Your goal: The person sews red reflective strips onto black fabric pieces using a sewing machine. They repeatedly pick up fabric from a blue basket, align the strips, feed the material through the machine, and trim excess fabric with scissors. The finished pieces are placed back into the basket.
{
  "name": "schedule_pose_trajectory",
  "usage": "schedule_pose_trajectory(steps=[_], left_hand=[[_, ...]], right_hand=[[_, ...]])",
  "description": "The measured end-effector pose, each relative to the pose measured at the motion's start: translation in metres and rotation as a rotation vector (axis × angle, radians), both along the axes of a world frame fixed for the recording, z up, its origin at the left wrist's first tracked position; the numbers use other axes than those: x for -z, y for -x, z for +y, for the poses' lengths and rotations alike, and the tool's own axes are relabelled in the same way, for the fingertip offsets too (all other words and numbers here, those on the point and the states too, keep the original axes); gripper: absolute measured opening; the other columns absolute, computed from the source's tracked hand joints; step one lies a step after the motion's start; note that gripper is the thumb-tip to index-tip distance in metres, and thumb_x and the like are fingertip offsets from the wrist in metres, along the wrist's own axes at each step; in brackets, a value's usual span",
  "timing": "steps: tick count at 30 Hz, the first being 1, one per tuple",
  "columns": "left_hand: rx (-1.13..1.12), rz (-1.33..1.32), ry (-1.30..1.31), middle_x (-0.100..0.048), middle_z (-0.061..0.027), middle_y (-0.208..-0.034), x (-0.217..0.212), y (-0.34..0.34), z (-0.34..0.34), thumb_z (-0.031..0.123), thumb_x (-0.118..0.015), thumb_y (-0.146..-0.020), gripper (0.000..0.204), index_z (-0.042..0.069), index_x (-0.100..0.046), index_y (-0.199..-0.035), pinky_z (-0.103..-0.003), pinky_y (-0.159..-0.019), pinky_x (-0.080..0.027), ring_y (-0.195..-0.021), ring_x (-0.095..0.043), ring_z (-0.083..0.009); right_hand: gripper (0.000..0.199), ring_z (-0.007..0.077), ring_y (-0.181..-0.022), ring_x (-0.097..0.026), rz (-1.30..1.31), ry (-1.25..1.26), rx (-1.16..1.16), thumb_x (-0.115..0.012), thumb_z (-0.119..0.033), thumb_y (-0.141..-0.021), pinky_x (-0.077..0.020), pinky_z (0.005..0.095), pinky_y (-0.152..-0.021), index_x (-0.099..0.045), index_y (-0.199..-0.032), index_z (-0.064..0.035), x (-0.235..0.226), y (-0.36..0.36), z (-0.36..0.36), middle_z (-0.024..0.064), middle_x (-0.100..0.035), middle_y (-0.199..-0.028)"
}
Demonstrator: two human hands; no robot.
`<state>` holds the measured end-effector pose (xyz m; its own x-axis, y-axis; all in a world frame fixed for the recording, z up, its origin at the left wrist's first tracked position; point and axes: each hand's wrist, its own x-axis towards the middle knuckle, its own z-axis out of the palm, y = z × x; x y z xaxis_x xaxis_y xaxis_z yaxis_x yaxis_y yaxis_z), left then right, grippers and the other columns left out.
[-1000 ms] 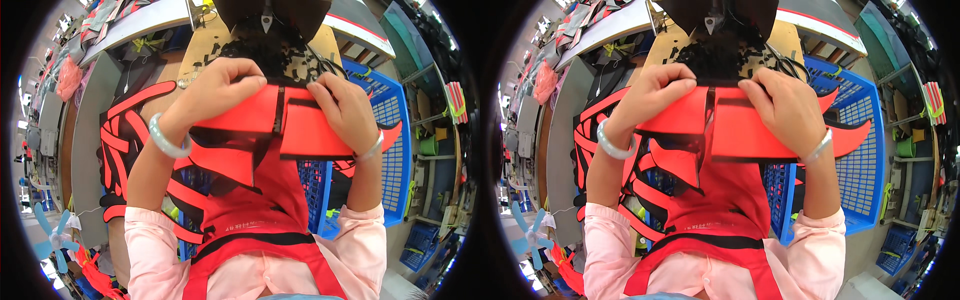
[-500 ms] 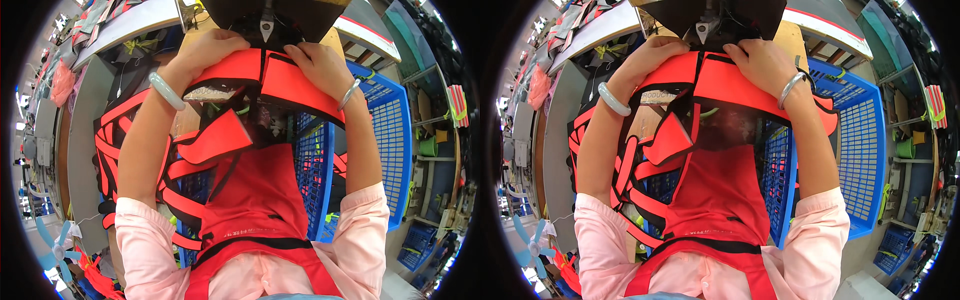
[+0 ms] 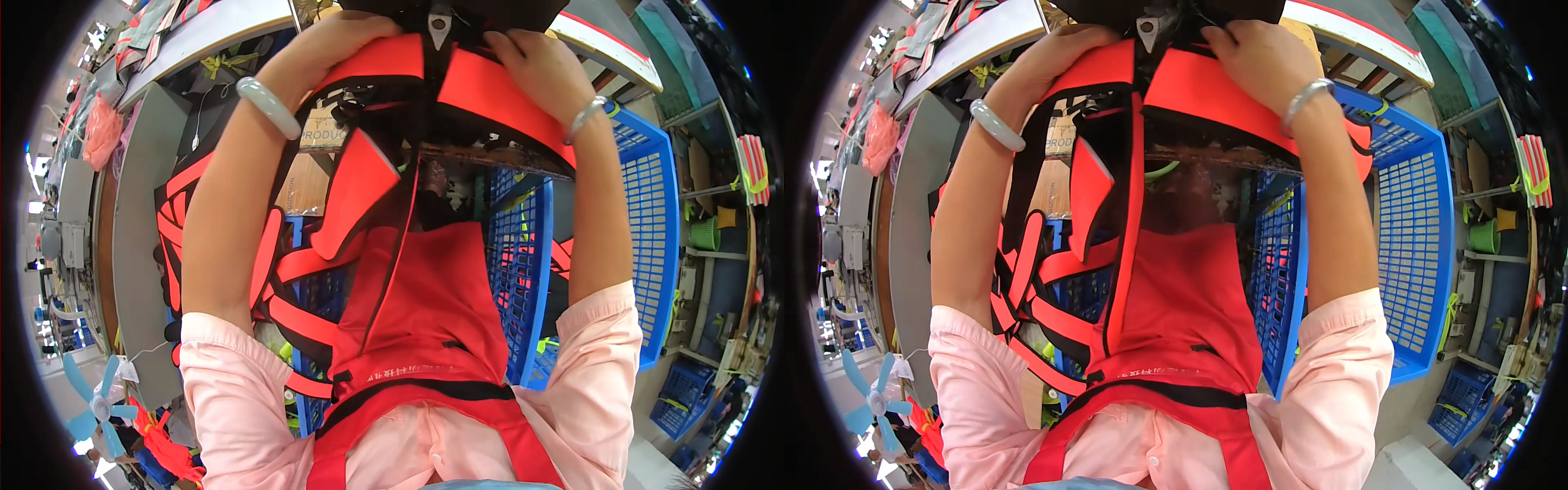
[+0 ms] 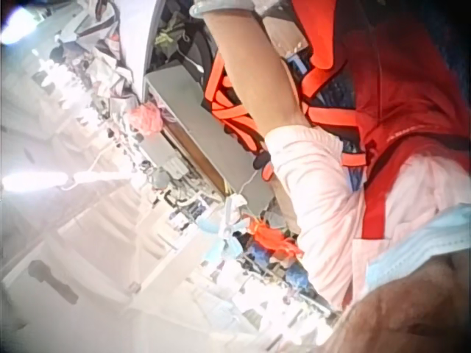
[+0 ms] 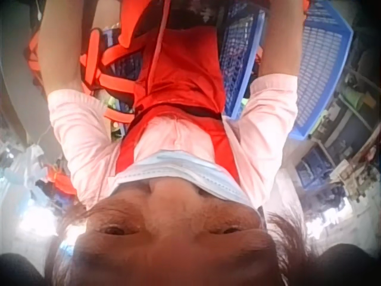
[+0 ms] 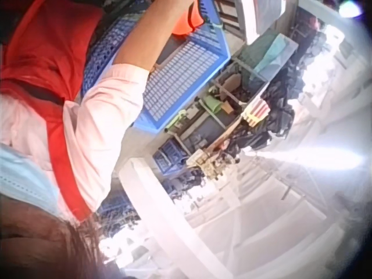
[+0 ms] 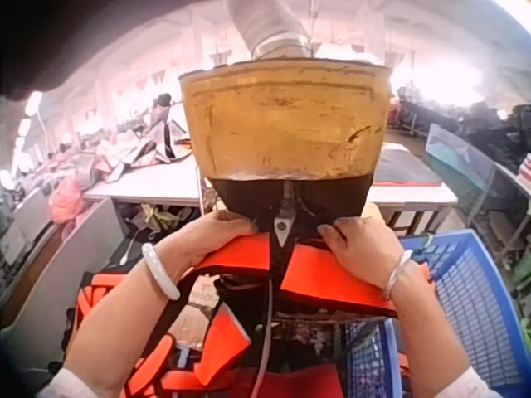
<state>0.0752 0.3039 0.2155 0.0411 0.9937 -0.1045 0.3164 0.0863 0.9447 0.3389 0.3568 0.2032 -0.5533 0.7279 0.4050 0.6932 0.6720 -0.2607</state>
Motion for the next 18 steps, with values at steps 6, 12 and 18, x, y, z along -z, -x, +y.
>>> schedule_pose_trajectory(steps=[6,12,18], left_hand=[[0.050,-0.096,0.002,-0.066,0.0001,-0.103,0.006,0.013,-0.053,0.022,-0.062,-0.095,0.031,0.000,-0.062,-0.116,-0.021,-0.083,-0.049,-0.091,-0.061,-0.0053],[0.062,-0.172,0.005,-0.066,0.0034,-0.097,0.015,0.000,-0.082,0.018,-0.065,-0.093,0.027,0.002,-0.063,-0.114,-0.018,-0.078,-0.047,-0.087,-0.060,-0.0023],[-0.006,-0.080,-0.052,-0.064,0.0029,-0.095,0.017,-0.030,-0.083,0.019,-0.062,-0.094,0.027,0.000,-0.064,-0.114,-0.019,-0.080,-0.043,-0.091,-0.057,-0.0033]], right_hand=[[0.043,0.0432,-0.077,-0.061,-0.293,0.193,0.217,-0.049,-0.042,-0.096,-0.0474,0.0517,-0.070,-0.066,-0.084,-0.0041,0.013,-0.099,-0.058,0.0224,-0.065,-0.080],[0.040,0.0413,-0.077,-0.063,-0.503,0.458,0.479,-0.051,-0.040,-0.095,-0.0471,0.0510,-0.067,-0.066,-0.082,-0.0051,0.107,-0.262,-0.128,0.0199,-0.066,-0.079],[0.024,0.0355,-0.088,-0.064,-0.108,0.290,0.516,-0.058,-0.026,-0.094,-0.0497,0.0432,-0.076,-0.068,-0.102,-0.0064,0.122,-0.248,-0.111,0.0150,-0.068,-0.096]])
